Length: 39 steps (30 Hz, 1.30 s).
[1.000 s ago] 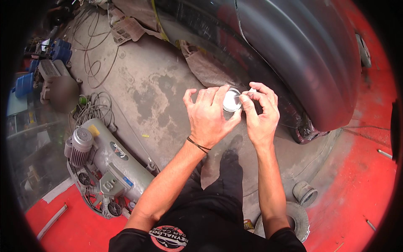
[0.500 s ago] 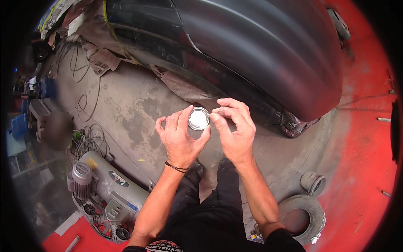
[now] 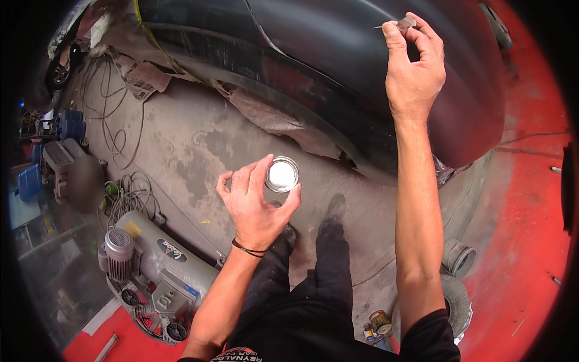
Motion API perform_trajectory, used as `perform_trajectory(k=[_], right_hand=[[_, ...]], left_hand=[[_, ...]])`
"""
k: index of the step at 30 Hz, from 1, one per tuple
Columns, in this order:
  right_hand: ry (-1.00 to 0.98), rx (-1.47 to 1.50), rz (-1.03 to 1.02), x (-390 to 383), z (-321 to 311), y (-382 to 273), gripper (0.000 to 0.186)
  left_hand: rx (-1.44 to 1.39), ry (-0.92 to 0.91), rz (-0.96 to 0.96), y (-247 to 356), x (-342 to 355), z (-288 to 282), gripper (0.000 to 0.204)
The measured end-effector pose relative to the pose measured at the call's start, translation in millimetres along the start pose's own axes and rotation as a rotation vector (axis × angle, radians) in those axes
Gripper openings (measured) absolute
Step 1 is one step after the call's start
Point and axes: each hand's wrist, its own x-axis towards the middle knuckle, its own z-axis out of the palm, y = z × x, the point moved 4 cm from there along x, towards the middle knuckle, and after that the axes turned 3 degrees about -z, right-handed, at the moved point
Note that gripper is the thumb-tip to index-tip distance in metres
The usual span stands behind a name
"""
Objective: The person applies touch-up paint to the hood and front bumper of a car using a small brush, frequently dipping it into a small metal container.
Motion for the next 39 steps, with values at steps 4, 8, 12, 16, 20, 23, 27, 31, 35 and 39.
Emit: perform_trajectory(k=[4, 8, 12, 16, 20, 23, 27, 31, 35, 39], right_hand=[[-0.002, -0.014, 0.039, -4, 0, 12, 0.027], [-0.038, -0.131, -0.058, -6, 4, 17, 0.026], [-0.086, -0.16, -0.086, -7, 3, 26, 0.028], [-0.078, -0.205, -0.087, -11, 4, 22, 0.028], [-0.077, -0.189, -0.077, -10, 5, 22, 0.029], [-0.073, -0.203, -0.078, -11, 6, 22, 0.028], [-0.069, -0.214, -0.11, -11, 5, 25, 0.028], [-0.061, -0.221, -0.121, -10, 5, 23, 0.029], [-0.059, -0.229, -0.093, -11, 6, 20, 0.029], [-0.059, -0.225, -0.104, -11, 5, 24, 0.028]], left_hand=[[0.044, -0.022, 0.009, 1, -4, 2, 0.069], [0.017, -0.034, -0.036, -5, -8, 4, 0.071], [0.017, -0.034, -0.042, -4, -7, 3, 0.071], [0.021, -0.023, -0.029, -5, -7, 2, 0.071], [0.014, -0.013, -0.024, -6, -7, 2, 0.071], [0.016, -0.011, -0.022, -6, -7, 1, 0.071], [0.015, -0.006, -0.019, -5, -6, -1, 0.071], [0.018, -0.007, -0.02, -7, -6, -1, 0.071], [0.021, -0.007, -0.025, -7, -7, -3, 0.071], [0.017, -0.009, -0.024, -7, -9, -3, 0.071]])
